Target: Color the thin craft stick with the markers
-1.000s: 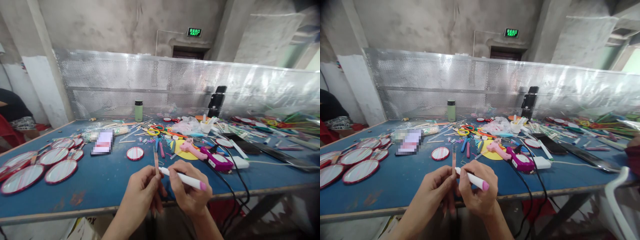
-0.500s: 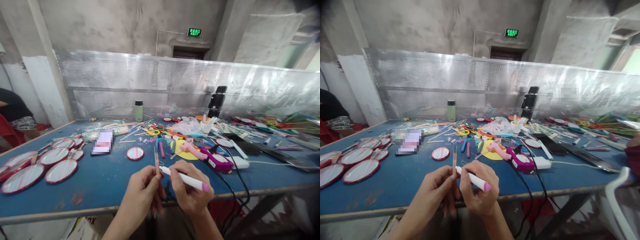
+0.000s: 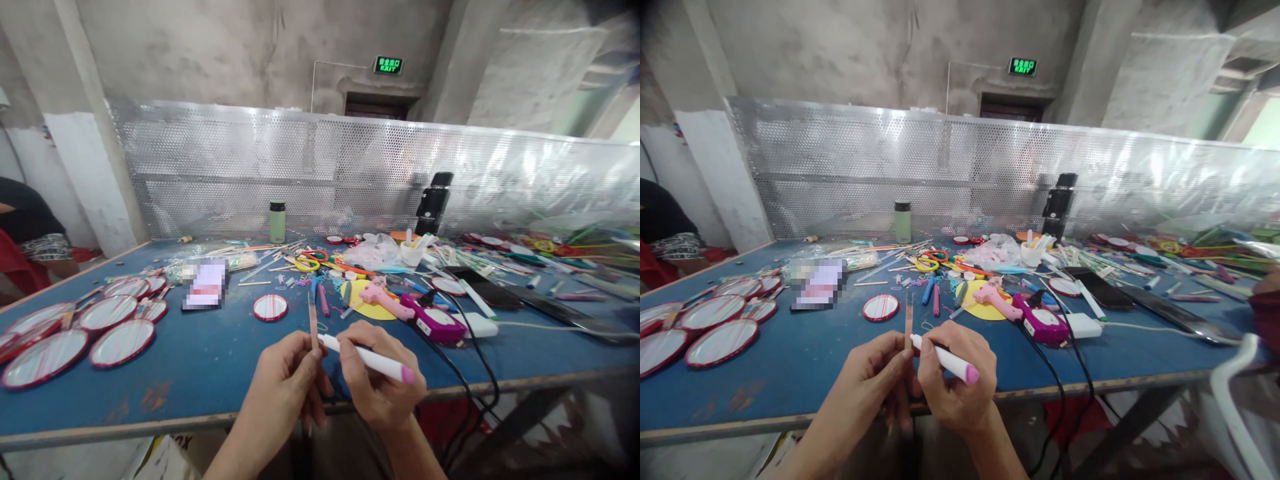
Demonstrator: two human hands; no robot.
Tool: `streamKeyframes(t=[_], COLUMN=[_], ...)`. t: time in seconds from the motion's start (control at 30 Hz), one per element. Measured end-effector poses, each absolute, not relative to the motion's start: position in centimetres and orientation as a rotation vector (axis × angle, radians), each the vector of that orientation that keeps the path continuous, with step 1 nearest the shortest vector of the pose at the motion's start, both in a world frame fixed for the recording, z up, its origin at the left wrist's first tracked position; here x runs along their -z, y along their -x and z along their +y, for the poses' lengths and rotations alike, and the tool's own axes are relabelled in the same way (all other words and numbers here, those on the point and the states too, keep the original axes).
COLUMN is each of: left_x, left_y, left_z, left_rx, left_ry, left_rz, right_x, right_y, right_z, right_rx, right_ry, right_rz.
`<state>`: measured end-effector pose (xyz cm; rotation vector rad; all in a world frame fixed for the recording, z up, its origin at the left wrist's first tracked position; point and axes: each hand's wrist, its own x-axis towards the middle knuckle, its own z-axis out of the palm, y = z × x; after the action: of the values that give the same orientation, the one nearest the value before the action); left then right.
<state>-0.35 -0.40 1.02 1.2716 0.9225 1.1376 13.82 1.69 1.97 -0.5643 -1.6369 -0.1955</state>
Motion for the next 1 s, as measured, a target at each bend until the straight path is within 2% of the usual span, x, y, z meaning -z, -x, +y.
streamKeyframes(t=[1.0], left_x=[-0.97], left_y=[0.24], left_z=[-0.44], left_rx=[-1.128], left_ry=[-1.263], left_rz=[0.922], right_x=[-1.98], right_y=[-13.7], right_z=[1.89], right_rx=[0.197], right_ry=[0.615], right_rz=[-1.605])
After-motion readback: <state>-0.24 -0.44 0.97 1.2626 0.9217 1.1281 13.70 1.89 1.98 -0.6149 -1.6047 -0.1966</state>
